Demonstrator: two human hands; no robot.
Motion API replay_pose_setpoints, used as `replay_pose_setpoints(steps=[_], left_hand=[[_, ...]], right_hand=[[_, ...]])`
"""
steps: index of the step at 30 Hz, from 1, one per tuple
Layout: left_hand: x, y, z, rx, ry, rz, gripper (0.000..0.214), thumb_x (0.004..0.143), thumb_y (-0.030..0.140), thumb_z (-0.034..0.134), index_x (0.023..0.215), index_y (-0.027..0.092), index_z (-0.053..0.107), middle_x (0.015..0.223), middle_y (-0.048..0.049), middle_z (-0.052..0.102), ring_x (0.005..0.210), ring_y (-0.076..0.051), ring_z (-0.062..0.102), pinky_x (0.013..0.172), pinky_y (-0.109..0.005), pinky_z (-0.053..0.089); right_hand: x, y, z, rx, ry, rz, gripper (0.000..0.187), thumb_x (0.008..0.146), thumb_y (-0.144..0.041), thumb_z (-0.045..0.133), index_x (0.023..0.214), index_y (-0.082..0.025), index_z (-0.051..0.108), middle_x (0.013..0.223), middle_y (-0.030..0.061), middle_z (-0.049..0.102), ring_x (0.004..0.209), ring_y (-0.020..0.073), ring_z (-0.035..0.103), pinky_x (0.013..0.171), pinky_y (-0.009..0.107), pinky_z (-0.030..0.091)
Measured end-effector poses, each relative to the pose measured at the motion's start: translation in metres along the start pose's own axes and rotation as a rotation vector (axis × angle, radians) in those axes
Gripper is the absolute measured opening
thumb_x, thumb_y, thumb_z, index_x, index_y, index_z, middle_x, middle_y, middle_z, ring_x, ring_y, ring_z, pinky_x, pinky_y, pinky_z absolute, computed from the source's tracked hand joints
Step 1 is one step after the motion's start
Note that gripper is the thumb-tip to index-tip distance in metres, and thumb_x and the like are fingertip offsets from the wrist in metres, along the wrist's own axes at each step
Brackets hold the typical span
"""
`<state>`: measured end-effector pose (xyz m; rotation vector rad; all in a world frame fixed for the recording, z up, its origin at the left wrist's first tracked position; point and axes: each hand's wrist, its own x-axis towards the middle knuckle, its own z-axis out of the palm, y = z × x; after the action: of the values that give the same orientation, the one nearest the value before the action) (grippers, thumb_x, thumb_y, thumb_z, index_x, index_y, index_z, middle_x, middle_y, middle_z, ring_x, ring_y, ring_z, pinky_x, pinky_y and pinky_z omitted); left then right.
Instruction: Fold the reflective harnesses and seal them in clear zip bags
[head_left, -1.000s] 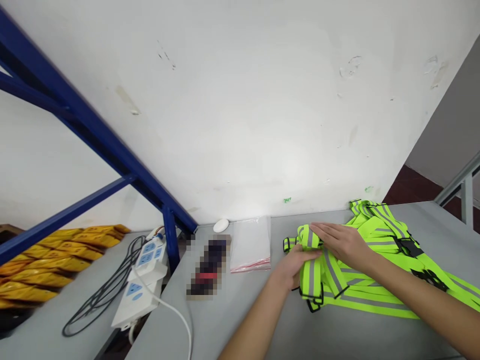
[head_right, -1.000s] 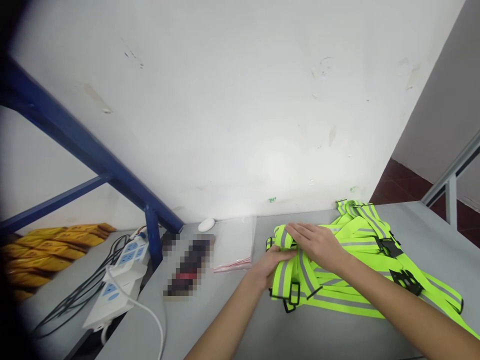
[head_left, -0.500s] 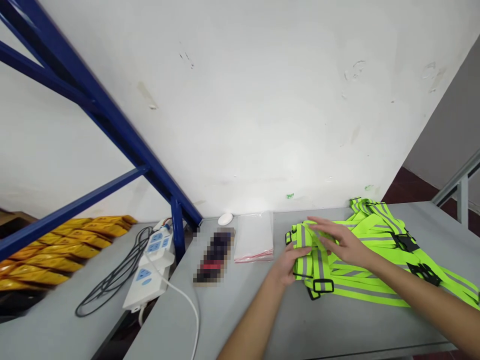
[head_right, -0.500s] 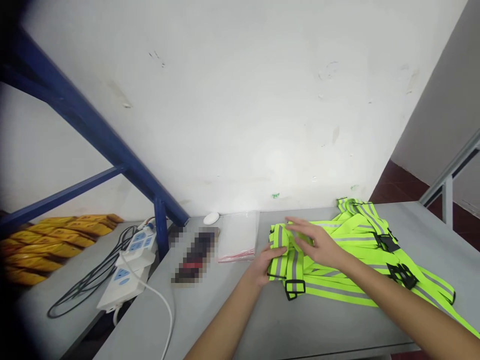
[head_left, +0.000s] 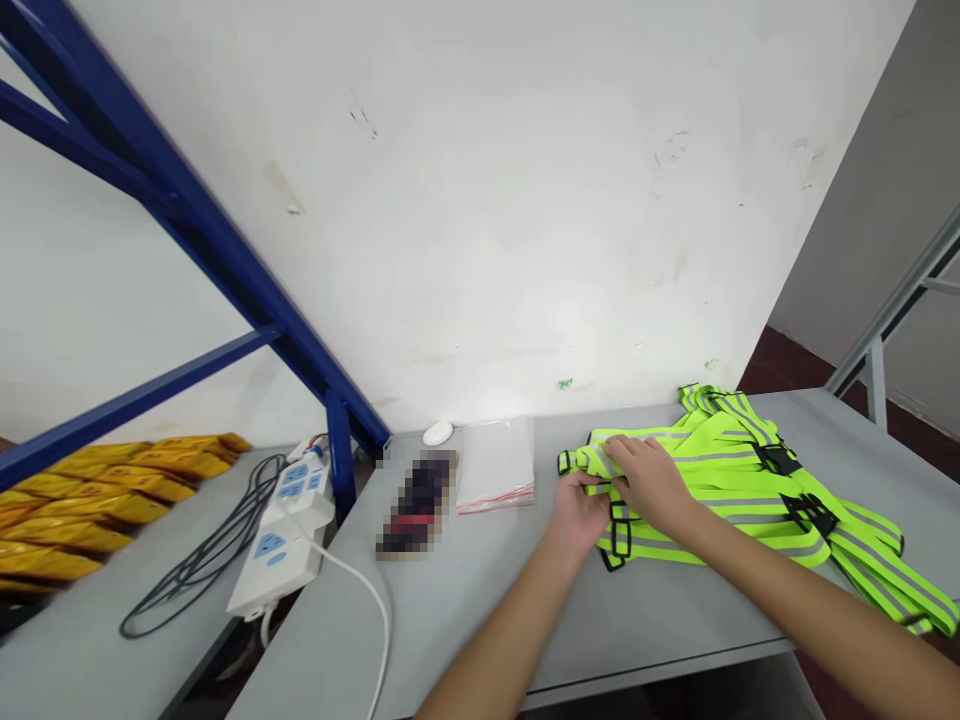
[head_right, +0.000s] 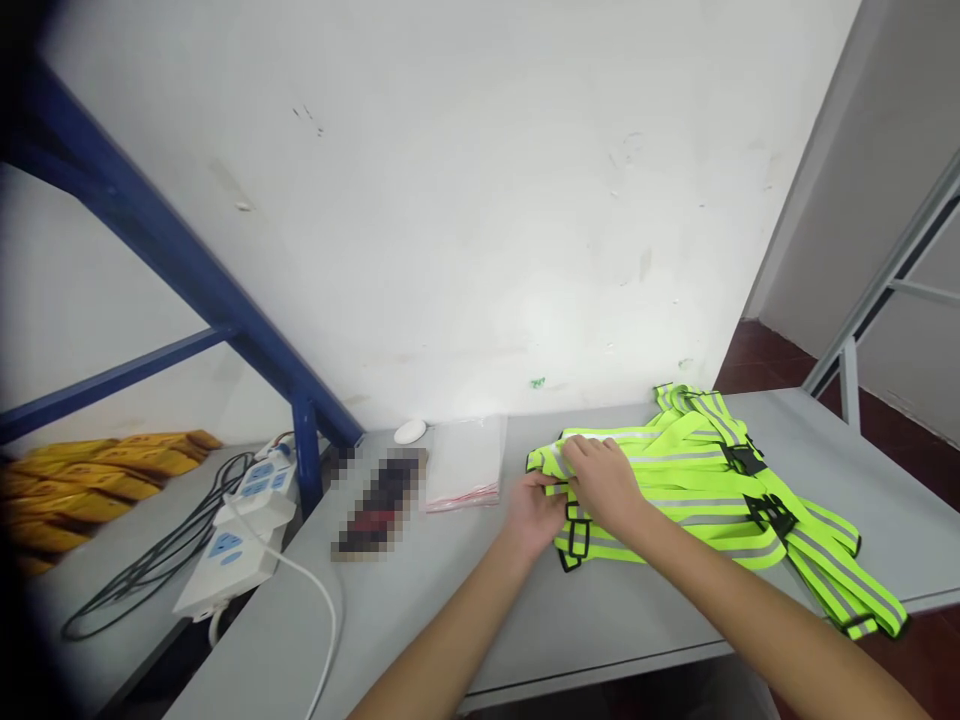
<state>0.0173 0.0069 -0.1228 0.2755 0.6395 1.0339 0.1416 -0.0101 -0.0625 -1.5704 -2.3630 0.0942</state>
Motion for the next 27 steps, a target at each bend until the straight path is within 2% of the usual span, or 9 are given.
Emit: replay_pose_setpoints(steps=[3,7,10,12,16,20,22,25,27], left_hand=[[-0.003,0.006,0.001,-0.093,0.002,0.053,0.009,0.066,0.018,0.059,0.075,0.017,0.062,0.072,-0.0025,0.069,0.066,-0.017,0.066,0.065,-0.027,0.053],[-0.013,0.016,0.004,-0.162,-0.024,0.051,0.024,0.073,0.032,0.058,0.087,0.015,0.066,0.083,-0.0069,0.071,0.08,-0.021,0.068,0.077,-0.031,0.054],[-0.017,0.018,0.006,-0.157,-0.093,0.0,0.042,0.078,0.045,0.059,0.104,0.014,0.066,0.097,-0.0089,0.072,0.09,-0.024,0.068,0.085,-0.034,0.053],[-0.017,0.016,0.005,-0.133,-0.147,-0.004,0.048,0.081,0.049,0.059,0.113,0.014,0.063,0.106,-0.0098,0.071,0.096,-0.024,0.068,0.089,-0.035,0.052],[-0.011,0.013,0.001,-0.038,-0.126,0.071,0.037,0.081,0.025,0.062,0.117,0.014,0.061,0.102,-0.006,0.072,0.092,-0.017,0.069,0.09,-0.026,0.05],[-0.014,0.02,-0.001,0.029,-0.139,0.089,0.051,0.074,0.011,0.064,0.124,0.016,0.058,0.1,-0.0046,0.073,0.09,-0.018,0.069,0.091,-0.028,0.05],[-0.02,0.026,0.001,0.067,-0.206,0.122,0.062,0.071,0.013,0.065,0.131,0.02,0.052,0.116,-0.0065,0.069,0.105,-0.023,0.066,0.098,-0.035,0.047],[-0.029,0.033,0.003,0.158,-0.312,0.173,0.071,0.069,0.017,0.068,0.136,0.025,0.046,0.137,-0.0084,0.057,0.123,-0.03,0.055,0.105,-0.044,0.041],[-0.032,0.035,0.003,0.205,-0.325,0.199,0.075,0.066,0.019,0.073,0.136,0.027,0.046,0.141,-0.0092,0.052,0.128,-0.032,0.05,0.106,-0.047,0.039]], right_hand=[[-0.007,-0.008,0.018,-0.09,0.087,-0.094,0.043,0.084,-0.001,0.045,0.123,-0.018,0.055,0.142,0.0134,0.051,0.129,0.0317,0.047,0.094,0.046,0.043],[-0.022,-0.006,0.031,-0.255,0.205,-0.207,0.05,0.086,-0.003,0.041,0.135,-0.013,0.046,0.151,0.015,0.038,0.137,0.0341,0.037,0.096,0.05,0.044],[-0.035,-0.003,0.035,-0.25,0.199,-0.295,0.051,0.093,-0.022,0.045,0.142,-0.01,0.037,0.155,0.0157,0.029,0.143,0.036,0.024,0.11,0.057,0.03],[-0.041,-0.001,0.038,-0.232,0.185,-0.339,0.063,0.093,-0.039,0.049,0.144,-0.007,0.033,0.157,0.0179,0.022,0.145,0.0385,0.014,0.112,0.058,0.026],[-0.036,0.005,0.038,-0.171,0.179,-0.341,0.073,0.091,-0.04,0.055,0.148,-0.008,0.025,0.158,0.0193,0.018,0.146,0.037,0.008,0.112,0.057,0.028],[-0.028,0.015,0.025,0.129,0.114,-0.401,0.062,0.095,-0.038,0.049,0.148,-0.016,0.026,0.16,0.0155,0.014,0.147,0.0301,0.009,0.114,0.052,0.029],[-0.026,0.021,0.018,0.374,0.18,-0.298,0.051,0.096,-0.038,0.045,0.143,-0.022,0.033,0.16,0.0136,0.013,0.147,0.0272,0.014,0.113,0.051,0.031],[-0.023,0.03,0.013,0.726,0.309,0.031,0.046,0.095,-0.043,0.047,0.137,-0.026,0.039,0.156,0.0125,0.029,0.143,0.0272,0.028,0.108,0.05,0.038],[-0.02,0.032,0.01,0.926,0.192,0.174,0.046,0.093,-0.049,0.049,0.135,-0.03,0.044,0.146,0.0096,0.046,0.134,0.0277,0.044,0.099,0.046,0.048]])
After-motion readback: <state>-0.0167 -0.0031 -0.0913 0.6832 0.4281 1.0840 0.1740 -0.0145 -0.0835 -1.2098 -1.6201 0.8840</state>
